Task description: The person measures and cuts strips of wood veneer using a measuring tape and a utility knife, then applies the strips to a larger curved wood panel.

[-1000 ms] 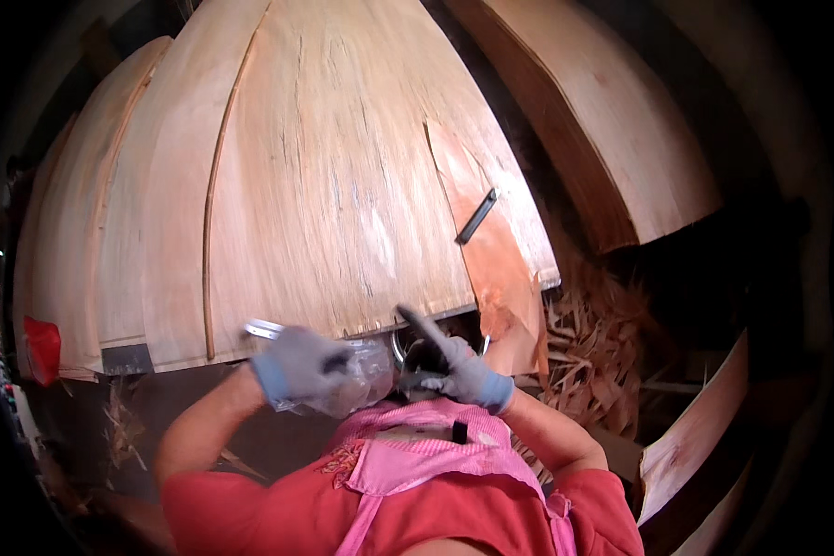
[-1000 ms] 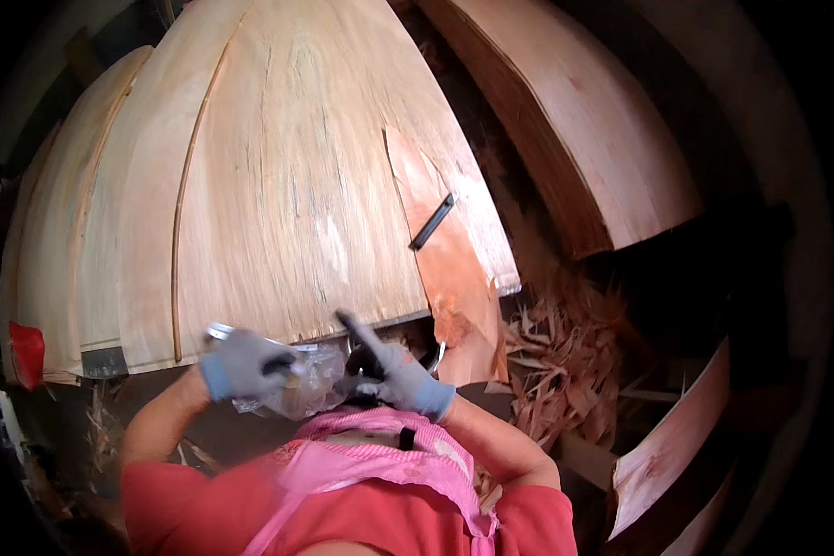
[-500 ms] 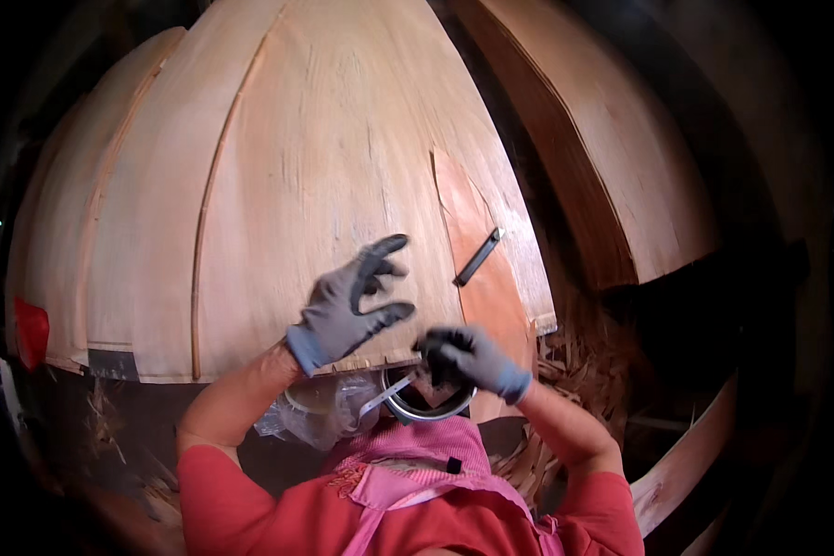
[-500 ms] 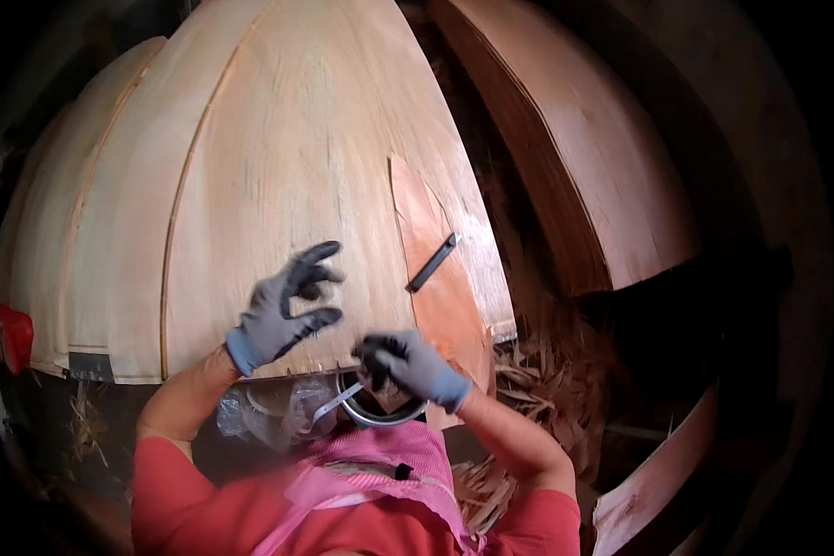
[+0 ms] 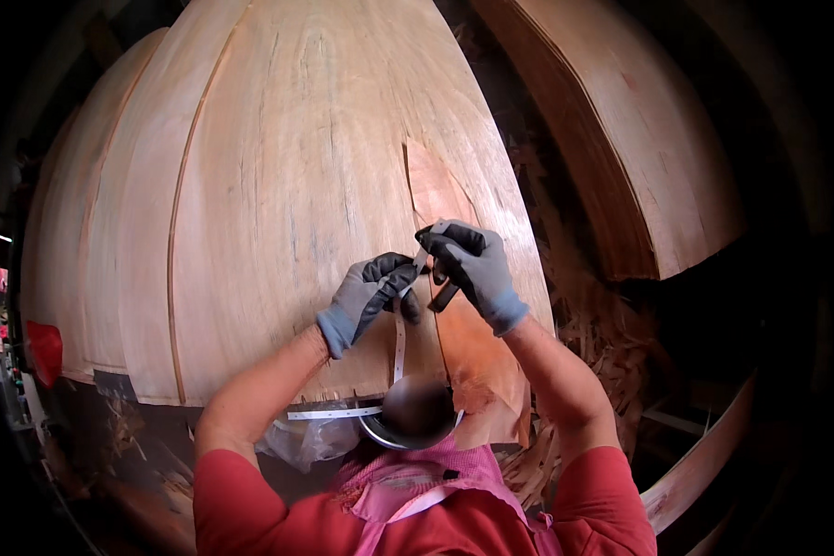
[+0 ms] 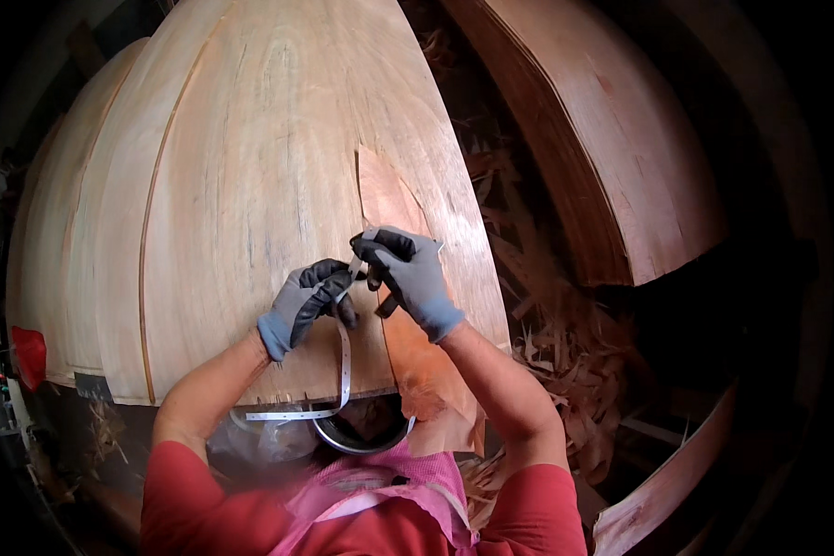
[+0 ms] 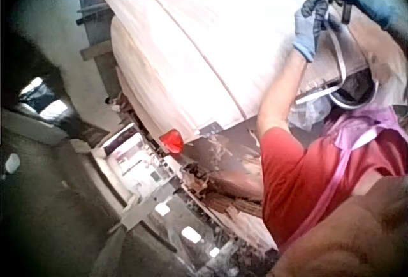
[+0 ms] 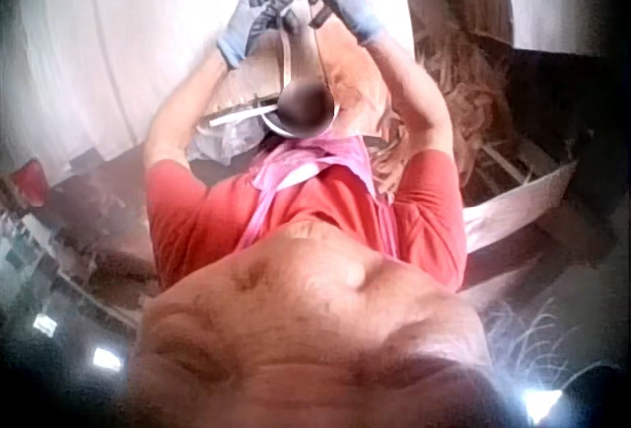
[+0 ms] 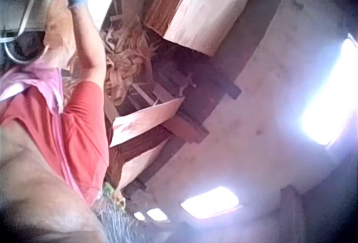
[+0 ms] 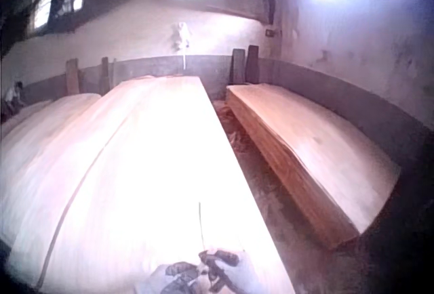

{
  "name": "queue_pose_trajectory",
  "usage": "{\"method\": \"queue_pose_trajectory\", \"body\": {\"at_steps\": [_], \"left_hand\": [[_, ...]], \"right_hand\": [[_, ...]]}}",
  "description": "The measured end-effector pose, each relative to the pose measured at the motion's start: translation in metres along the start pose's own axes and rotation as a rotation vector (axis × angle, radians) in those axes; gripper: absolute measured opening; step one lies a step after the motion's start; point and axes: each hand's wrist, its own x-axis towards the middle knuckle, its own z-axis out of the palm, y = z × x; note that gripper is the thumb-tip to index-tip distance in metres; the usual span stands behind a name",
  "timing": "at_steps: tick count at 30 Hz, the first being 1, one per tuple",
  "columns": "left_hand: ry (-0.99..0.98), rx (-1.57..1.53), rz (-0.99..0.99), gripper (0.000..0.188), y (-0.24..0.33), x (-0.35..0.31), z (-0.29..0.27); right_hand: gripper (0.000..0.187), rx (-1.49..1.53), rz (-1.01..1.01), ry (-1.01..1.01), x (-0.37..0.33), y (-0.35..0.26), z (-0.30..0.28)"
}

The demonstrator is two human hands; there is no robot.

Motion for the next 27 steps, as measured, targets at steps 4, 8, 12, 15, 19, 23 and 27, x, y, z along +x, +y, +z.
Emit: {"method": "queue_pose_trajectory", "body": {"at_steps": [4, 8, 12, 15, 19, 23, 27], "left_hand": [[0.111, -0.041, -0.006, 0.019, 0.003, 0.022, -0.012], [0.267, -0.118, 0.018, 0.027, 0.016, 0.037, -0.057], [0.449, -0.060, 0.015, 0.038, 0.046, 0.052, -0.078], [0.471, 0.054, 0.033, 0.036, 0.056, 0.072, -0.083], [0.383, 0.157, 0.051, 0.030, 0.066, 0.104, -0.084], [0.315, 0.329, -0.008, 0.026, 0.069, 0.147, -0.067], [0.247, 0.265, -0.136, 0.020, 0.049, 0.183, -0.079]], "right_hand": [[0.014, -0.101, -0.078, 0.041, 0.035, 0.001, -0.012], [0.023, -0.989, -0.624, 0.330, 0.101, 0.020, -0.051], [0.035, -1.411, -0.632, 0.385, 0.141, 0.043, -0.054], [0.033, -1.474, -0.700, 0.372, 0.157, 0.061, -0.054], [0.030, -1.504, -0.684, 0.354, 0.162, 0.070, -0.054], [0.037, -1.557, -0.634, 0.329, 0.160, 0.065, -0.051], [0.057, -1.518, -0.600, 0.394, 0.161, 0.071, -0.044]]}}
